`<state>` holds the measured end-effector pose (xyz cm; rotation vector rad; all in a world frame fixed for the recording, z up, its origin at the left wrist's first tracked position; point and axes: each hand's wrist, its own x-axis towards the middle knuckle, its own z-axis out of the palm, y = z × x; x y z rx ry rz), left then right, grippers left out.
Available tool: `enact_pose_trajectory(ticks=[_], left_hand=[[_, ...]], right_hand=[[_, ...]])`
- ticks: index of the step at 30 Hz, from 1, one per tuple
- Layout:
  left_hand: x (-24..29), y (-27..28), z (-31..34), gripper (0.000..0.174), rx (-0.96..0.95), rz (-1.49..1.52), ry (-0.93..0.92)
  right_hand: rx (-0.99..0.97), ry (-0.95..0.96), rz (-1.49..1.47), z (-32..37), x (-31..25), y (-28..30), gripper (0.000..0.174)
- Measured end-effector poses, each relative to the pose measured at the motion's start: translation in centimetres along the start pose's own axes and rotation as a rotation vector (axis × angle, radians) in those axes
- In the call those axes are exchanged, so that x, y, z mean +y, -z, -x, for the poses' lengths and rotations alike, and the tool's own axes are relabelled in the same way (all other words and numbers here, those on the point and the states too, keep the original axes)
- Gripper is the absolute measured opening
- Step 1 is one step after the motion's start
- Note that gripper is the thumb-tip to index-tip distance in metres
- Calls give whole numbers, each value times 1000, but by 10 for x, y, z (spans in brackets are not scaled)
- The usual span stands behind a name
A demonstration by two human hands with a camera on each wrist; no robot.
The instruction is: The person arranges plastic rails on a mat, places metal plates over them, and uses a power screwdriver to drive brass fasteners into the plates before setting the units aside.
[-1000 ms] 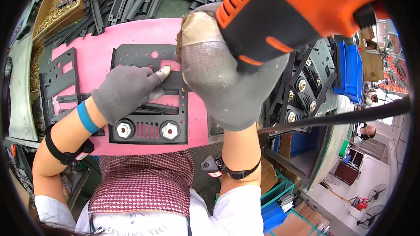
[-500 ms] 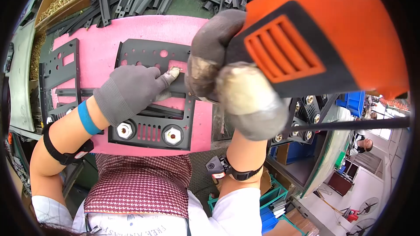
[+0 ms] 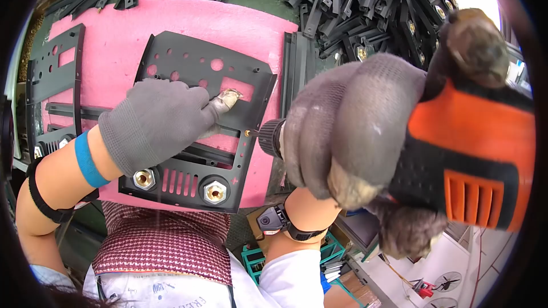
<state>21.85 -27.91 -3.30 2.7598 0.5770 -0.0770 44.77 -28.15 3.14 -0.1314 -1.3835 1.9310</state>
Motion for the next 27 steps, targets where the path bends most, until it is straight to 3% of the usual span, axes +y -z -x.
enact_pose_trajectory(ticks=[7, 22, 24, 27], left_hand=[[1, 3, -1, 38, -25, 9, 9], [0, 5, 0, 42, -23, 64, -8], [0, 5, -1, 42, -27, 55, -3], [0, 4, -1, 43, -18, 46, 1]], right_hand=[[-92, -96, -28, -13, -14, 2, 29], [113, 109, 80, 3, -18, -5, 63], [-88, 101, 78, -2, -15, 6, 74], [-63, 145, 77, -3, -13, 2, 75]])
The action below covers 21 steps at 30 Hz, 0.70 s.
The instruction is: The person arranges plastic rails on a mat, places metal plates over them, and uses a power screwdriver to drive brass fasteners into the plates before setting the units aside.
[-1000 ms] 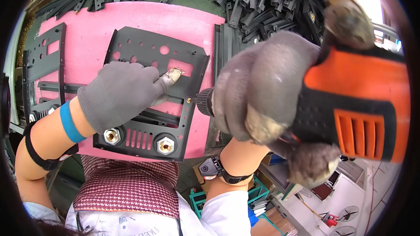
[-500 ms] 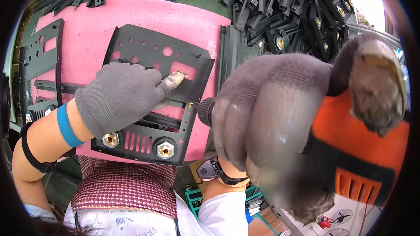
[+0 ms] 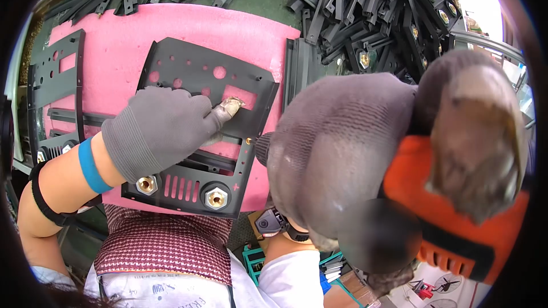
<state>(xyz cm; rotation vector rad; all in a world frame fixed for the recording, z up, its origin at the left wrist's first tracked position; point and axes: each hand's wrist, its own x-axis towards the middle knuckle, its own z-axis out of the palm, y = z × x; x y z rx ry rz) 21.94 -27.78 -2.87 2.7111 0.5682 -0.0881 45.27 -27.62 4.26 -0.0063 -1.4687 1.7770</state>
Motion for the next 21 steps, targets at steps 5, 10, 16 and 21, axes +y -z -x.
enact_pose_trajectory(ticks=[5, 10, 16, 21], left_hand=[[0, -1, -1, 42, 4, 3, -4], [0, -1, -1, 42, 24, 15, -20], [-1, -2, -1, 43, 15, -7, -15], [-3, -1, 1, 46, 28, 6, -39]], right_hand=[[45, 59, 5, -3, 3, -6, 74], [52, 76, 1, -4, 5, -7, 69], [55, 120, -31, -3, 9, -8, 67], [56, 161, -58, -2, 15, -5, 65]])
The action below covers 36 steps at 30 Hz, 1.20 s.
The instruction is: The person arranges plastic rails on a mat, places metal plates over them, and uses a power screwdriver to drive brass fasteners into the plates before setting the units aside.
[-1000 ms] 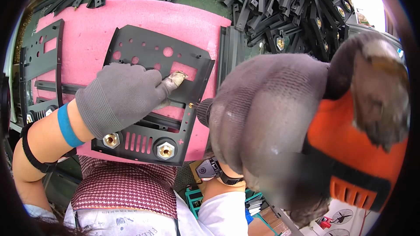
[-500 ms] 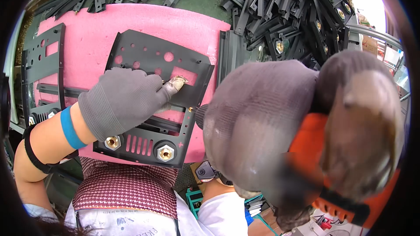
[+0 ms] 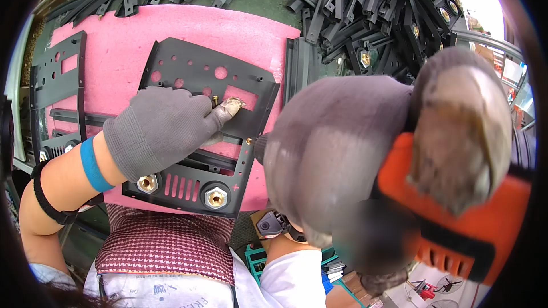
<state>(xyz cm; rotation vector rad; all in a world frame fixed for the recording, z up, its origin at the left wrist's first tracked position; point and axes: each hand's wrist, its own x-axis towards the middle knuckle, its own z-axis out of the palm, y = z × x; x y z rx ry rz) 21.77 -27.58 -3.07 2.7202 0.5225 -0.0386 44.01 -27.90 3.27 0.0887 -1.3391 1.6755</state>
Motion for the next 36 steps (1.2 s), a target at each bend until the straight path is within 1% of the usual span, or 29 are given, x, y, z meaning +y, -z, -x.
enact_pose_trajectory(ticks=[7, 12, 25, 27, 28, 30, 31, 33, 34, 35, 36], left_hand=[[0, 0, 0, 46, 4, 10, 1], [3, 2, -3, 45, -44, -3, 33], [2, 2, -2, 43, -33, 10, 19], [2, 2, -2, 42, -34, -4, 7], [2, 2, -2, 42, -33, -6, 10], [2, 3, -2, 41, -29, 32, 28], [2, 4, -3, 41, -27, 30, 29], [3, 6, -3, 41, -45, 45, 37], [2, 6, -2, 41, -42, 43, 39], [2, 5, -2, 42, -27, 46, 32], [1, 4, -1, 42, -11, 50, 24]], right_hand=[[12, -128, 56, -8, -7, -7, 66], [19, -231, 104, -14, -15, -12, 66], [-48, -105, 170, -4, -11, -4, 70], [-85, -106, 67, -3, -10, 1, 67], [-88, -106, 66, -8, -11, -2, 67], [-88, -287, 200, -20, -17, -13, 61], [-91, -286, 201, -13, -16, -11, 61], [-37, -116, 130, 2, -13, -8, 64], [-104, -141, 127, 1, -15, -3, 68], [-108, -141, 128, 2, -17, -4, 68], [-72, -161, 135, -1, -16, -8, 66]])
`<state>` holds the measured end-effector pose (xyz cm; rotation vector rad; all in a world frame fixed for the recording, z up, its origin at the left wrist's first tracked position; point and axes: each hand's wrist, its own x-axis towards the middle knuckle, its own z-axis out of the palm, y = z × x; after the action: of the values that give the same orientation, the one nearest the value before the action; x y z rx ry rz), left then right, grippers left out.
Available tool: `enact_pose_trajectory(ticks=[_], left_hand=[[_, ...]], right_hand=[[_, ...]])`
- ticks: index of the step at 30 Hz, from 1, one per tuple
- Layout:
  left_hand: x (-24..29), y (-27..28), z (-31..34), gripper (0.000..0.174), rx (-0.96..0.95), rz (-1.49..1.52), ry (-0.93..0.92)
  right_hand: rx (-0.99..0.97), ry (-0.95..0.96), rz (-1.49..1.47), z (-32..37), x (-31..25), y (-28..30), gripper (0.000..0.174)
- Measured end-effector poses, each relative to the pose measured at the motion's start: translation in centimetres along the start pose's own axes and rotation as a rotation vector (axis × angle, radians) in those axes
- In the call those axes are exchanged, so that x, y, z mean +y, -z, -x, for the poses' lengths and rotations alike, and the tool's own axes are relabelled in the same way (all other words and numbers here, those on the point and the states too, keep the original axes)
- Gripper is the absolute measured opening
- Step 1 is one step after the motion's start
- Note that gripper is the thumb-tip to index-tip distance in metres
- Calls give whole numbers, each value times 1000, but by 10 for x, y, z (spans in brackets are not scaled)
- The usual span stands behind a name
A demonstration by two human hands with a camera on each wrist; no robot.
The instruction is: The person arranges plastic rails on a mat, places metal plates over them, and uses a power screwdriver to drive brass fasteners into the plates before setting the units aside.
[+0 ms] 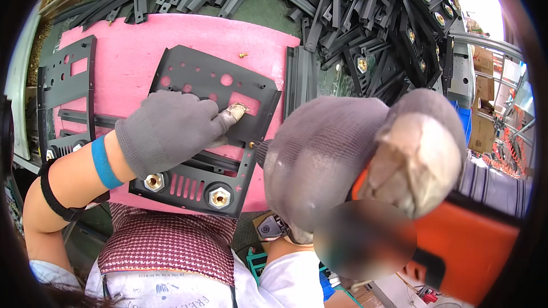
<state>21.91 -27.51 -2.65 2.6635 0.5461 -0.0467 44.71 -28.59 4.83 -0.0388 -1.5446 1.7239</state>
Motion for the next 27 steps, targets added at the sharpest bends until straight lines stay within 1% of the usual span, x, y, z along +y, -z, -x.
enact_pose_trajectory(ticks=[1, 2, 3, 5, 6, 8, 9, 11, 12, 14, 15, 20, 21, 23, 24, 27], left_hand=[[0, 1, -1, 42, 2, -1, 0], [1, 2, -2, 43, -30, -14, 10], [1, 2, -2, 43, -61, -28, 19], [0, 0, -1, 43, -35, -16, 11], [0, 1, -1, 43, -9, -6, 3], [0, 1, -1, 43, -26, -4, 7], [1, 2, -1, 43, -43, -3, 11], [1, 2, -2, 43, -58, -22, 10], [1, 2, -2, 43, -72, -40, 11], [1, 2, -2, 43, -80, -45, 7], [1, 2, -2, 43, -87, -51, 3], [1, 3, -2, 44, -64, -27, 9], [0, 3, -1, 44, -50, -19, -1], [0, 3, -1, 44, -58, -46, -24], [-1, 5, -1, 44, -66, -75, -44], [-2, 7, -1, 43, -88, -76, -57]], right_hand=[[36, -24, 3, -9, 0, -4, 65], [-29, -215, 61, -23, -12, -4, 57], [-30, -216, 62, -15, -8, -1, 57], [-31, 30, -81, 7, 5, 6, 53], [-31, 30, -81, 4, 5, 9, 53], [-132, -19, -118, -1, 4, 12, 47], [-131, -18, -118, 0, 4, 10, 47], [-23, -12, -65, 2, 3, 5, 42], [-23, -12, -65, -5, 1, 4, 42], [-111, -147, -4, -24, -5, 2, 41], [-112, -147, -5, -22, -4, 3, 41], [-55, -11, -61, 1, 3, 7, 57], [-55, -10, -60, 3, -1, -2, 57], [313, -93, 190, 5, -11, -27, 71], [305, -88, 194, 4, -12, -26, 71], [194, 1, 143, 7, -7, -24, 83]])
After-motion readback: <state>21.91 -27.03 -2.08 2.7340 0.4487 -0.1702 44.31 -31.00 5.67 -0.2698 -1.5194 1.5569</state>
